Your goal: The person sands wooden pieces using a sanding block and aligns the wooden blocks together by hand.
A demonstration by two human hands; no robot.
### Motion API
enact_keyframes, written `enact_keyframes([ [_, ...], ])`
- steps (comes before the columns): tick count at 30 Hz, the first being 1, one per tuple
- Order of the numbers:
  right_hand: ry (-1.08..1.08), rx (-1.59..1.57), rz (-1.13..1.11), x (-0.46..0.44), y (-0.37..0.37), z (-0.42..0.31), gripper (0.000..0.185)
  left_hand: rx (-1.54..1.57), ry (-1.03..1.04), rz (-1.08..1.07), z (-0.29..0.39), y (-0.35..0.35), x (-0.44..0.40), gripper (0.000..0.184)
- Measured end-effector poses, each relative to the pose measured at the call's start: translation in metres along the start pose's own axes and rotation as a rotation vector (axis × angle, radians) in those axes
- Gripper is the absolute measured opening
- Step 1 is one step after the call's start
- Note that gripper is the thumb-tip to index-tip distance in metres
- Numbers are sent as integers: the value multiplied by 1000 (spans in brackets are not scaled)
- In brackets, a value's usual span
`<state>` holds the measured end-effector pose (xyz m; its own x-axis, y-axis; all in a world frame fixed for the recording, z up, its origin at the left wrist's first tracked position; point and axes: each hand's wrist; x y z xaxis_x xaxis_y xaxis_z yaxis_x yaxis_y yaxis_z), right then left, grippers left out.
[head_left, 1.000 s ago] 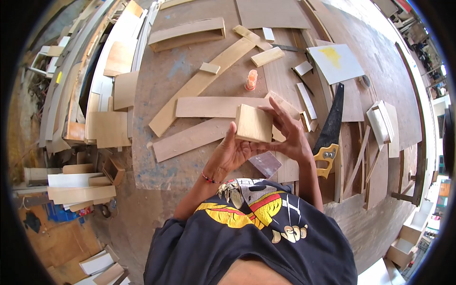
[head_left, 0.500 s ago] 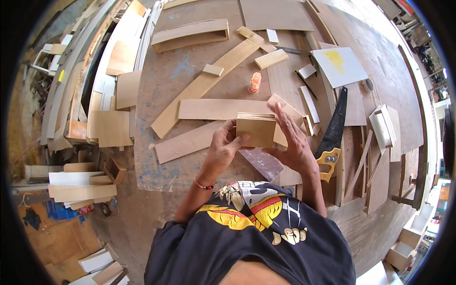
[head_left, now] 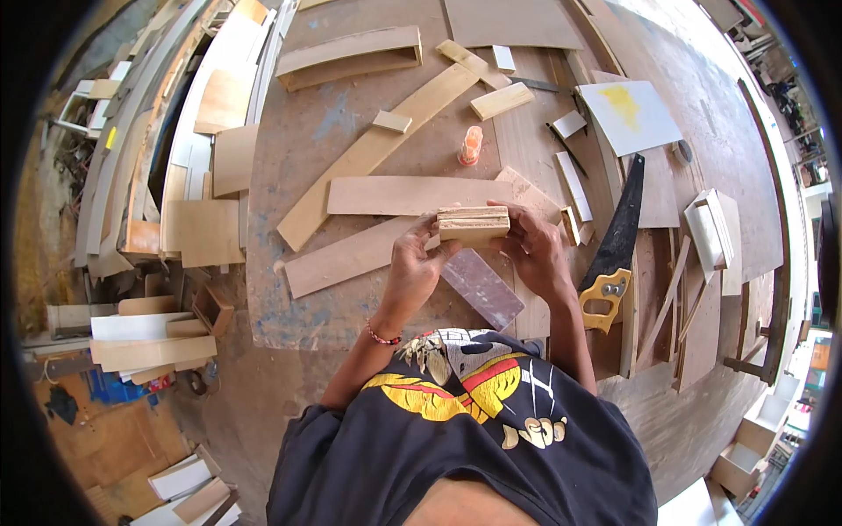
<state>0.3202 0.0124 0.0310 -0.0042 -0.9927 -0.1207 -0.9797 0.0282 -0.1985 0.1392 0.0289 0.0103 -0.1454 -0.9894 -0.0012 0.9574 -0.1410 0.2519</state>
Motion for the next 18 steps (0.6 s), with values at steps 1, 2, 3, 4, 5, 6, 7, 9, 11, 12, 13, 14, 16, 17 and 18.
enact_keyframes([
  [1,29,-20,-7,-1,1,3,42,-82,-30,3,0,0,0,36],
  [2,32,-20,-6,-2,2,6,42,-165,-60,5,-1,0,0,39],
  [3,-29,68,19,-4,3,10,39,-164,-62,5,-3,-1,-1,39],
  [4,-89,157,43,-6,5,14,36,-235,-26,36,-7,-1,-2,35],
  [5,-84,157,39,-9,8,16,36,-306,10,69,-12,-2,-2,32],
  [6,-117,250,39,-14,13,18,35,-305,4,71,-18,-6,-4,32],
  [7,-151,341,38,-20,21,20,34,-393,52,142,-25,-14,-6,29],
  [9,-166,299,6,-31,46,47,33,-488,101,222,-41,-35,-7,26],
  [11,-191,255,-29,-40,71,72,31,-796,235,334,-58,-61,-7,27],
  [12,-180,305,-96,-43,82,79,32,-806,232,336,-62,-71,-4,28],
  [13,-168,357,-166,-46,92,89,34,-811,231,351,-75,-82,-3,28],
  [14,-257,381,-164,-47,103,101,33,-853,220,372,-93,-95,-1,28],
  [16,-315,465,-145,-44,115,111,34,-970,247,404,-103,-104,4,29],
  [17,-369,553,-105,-43,117,116,34,-969,238,422,-108,-106,7,29],
  [18,-377,554,-119,-45,118,118,34,-948,245,424,-108,-106,6,29],
])
Point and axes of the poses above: each hand's wrist, its own x-axis away from the middle knuckle, its own y-axis out of the palm, z = x × y, and after that the axes turned 7 degrees about z, right-handed
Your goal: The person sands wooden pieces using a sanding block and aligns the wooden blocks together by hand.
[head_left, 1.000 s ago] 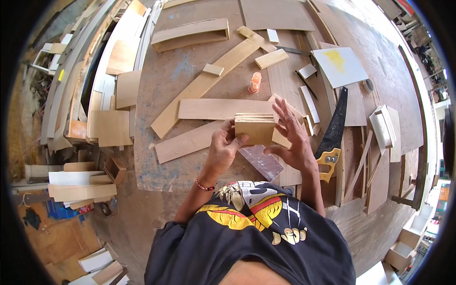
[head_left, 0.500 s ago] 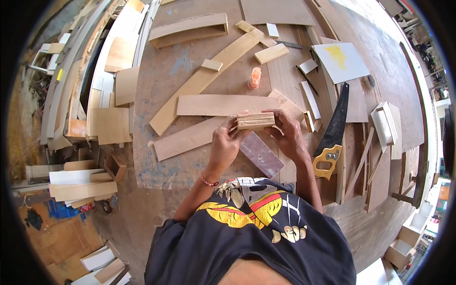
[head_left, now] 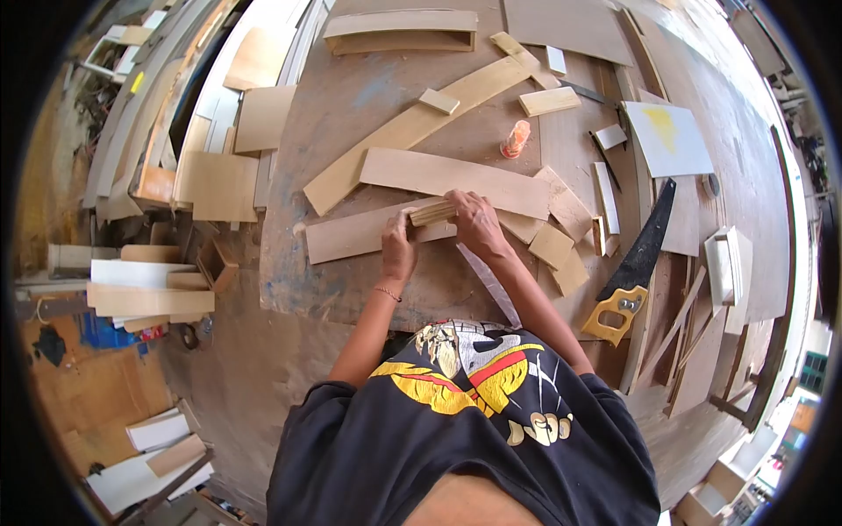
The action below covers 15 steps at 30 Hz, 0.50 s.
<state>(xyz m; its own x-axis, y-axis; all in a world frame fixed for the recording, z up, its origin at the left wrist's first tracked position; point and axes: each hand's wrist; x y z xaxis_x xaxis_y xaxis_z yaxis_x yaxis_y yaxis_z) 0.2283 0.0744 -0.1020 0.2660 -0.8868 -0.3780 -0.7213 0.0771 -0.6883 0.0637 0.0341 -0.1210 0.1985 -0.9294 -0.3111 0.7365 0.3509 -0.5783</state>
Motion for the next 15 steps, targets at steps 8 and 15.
enact_keyframes([
  [8,66,-107,-32,0,12,3,35,-68,12,28,-19,-4,2,27],
  [15,91,-166,-80,-4,6,4,35,8,-6,5,-20,-2,-1,31],
])
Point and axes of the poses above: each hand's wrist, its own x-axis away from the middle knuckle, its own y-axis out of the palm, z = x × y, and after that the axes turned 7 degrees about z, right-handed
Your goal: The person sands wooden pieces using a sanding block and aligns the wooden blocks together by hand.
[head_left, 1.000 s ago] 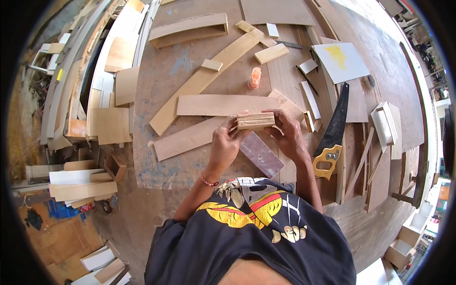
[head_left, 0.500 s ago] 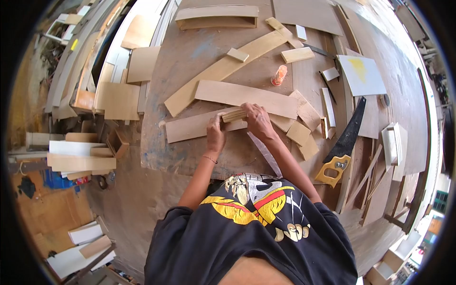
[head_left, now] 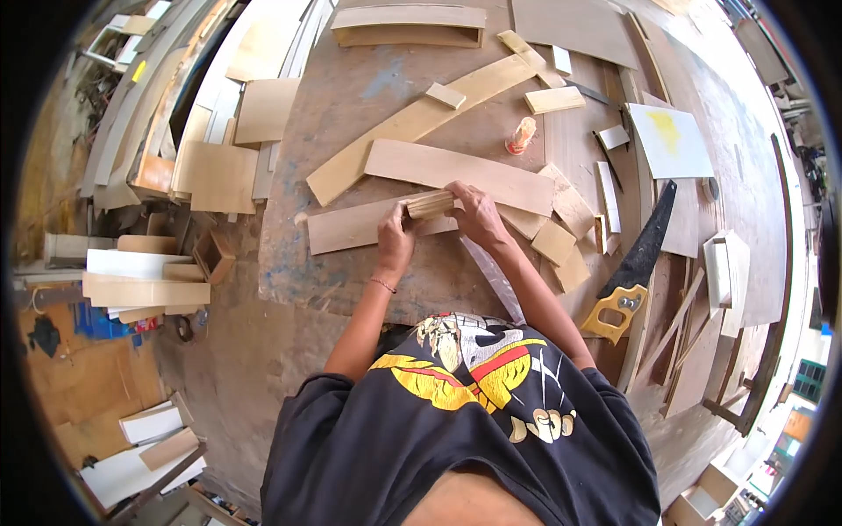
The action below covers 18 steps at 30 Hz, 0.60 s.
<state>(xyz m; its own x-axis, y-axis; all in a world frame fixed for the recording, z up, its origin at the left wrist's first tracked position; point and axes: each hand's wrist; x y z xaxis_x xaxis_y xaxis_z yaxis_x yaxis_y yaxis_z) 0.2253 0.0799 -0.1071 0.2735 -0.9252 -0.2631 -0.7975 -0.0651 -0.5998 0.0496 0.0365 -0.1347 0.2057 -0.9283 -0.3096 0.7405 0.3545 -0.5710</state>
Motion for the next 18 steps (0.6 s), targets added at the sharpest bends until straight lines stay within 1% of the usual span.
enact_keyframes([
  [3,60,-29,7,2,3,4,37,27,-10,-24,9,-7,-6,29],
  [5,204,-142,-4,4,0,-2,39,78,-123,-161,10,-11,-11,25],
  [6,209,-143,3,5,-2,-2,39,78,-118,-168,12,-14,-13,25],
  [8,254,-159,-61,6,-4,-3,42,63,-151,-238,14,-19,-17,24],
  [11,230,-152,-27,8,2,2,40,-22,-88,-229,4,-16,-17,23],
  [15,187,-94,16,10,3,-7,39,13,-89,-201,15,-21,-12,22],
  [17,130,-63,45,12,1,-9,37,-2,-107,-194,14,-18,-10,23],
  [18,147,-46,57,12,-1,-11,37,15,-100,-213,13,-17,-11,23],
])
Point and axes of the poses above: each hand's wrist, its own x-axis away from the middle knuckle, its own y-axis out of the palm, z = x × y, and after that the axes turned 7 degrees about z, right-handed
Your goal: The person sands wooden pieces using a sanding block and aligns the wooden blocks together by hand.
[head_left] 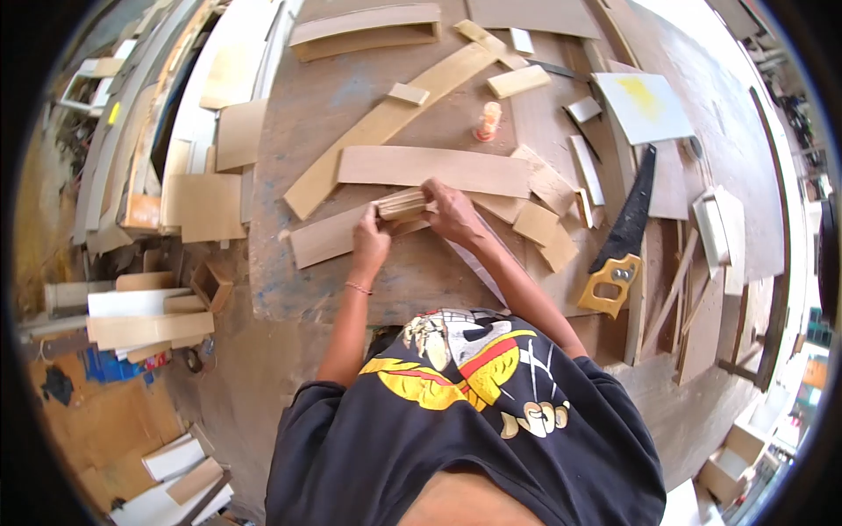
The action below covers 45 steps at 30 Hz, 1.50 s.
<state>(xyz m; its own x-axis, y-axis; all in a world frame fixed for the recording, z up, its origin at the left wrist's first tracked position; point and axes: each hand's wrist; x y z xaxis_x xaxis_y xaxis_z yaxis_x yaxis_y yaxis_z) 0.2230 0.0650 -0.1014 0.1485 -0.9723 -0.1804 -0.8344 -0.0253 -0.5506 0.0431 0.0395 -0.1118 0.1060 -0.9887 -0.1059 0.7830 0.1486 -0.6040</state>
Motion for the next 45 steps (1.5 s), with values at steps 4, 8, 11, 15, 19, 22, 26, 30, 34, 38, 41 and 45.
enact_keyframes([
  [4,88,-74,-52,-1,7,4,39,78,69,-93,-12,-9,-14,29],
  [8,111,-58,-35,5,9,3,45,-424,65,38,15,-2,-19,56],
  [11,55,-103,152,13,11,12,39,-398,215,62,56,19,-19,56],
  [15,186,158,296,25,-37,13,24,-119,384,-47,91,70,-7,33],
  [19,343,473,335,59,-91,29,33,24,365,-273,110,115,8,25],
  [22,507,683,249,82,-114,32,53,32,396,-360,115,136,18,23],
  [26,472,794,235,102,-112,64,60,71,375,-366,118,139,28,14],
  [30,588,660,199,101,-128,49,64,92,224,-316,121,126,28,16],
  [34,574,355,358,109,-152,45,82,67,46,-319,129,105,28,26],
  [38,774,-413,196,101,-162,28,80,137,-47,-388,135,89,31,30],
  [41,718,-867,75,101,-150,10,81,313,137,-327,149,72,37,57],
  [45,688,-1005,-103,103,-119,5,67,151,484,-306,143,51,39,107],
])
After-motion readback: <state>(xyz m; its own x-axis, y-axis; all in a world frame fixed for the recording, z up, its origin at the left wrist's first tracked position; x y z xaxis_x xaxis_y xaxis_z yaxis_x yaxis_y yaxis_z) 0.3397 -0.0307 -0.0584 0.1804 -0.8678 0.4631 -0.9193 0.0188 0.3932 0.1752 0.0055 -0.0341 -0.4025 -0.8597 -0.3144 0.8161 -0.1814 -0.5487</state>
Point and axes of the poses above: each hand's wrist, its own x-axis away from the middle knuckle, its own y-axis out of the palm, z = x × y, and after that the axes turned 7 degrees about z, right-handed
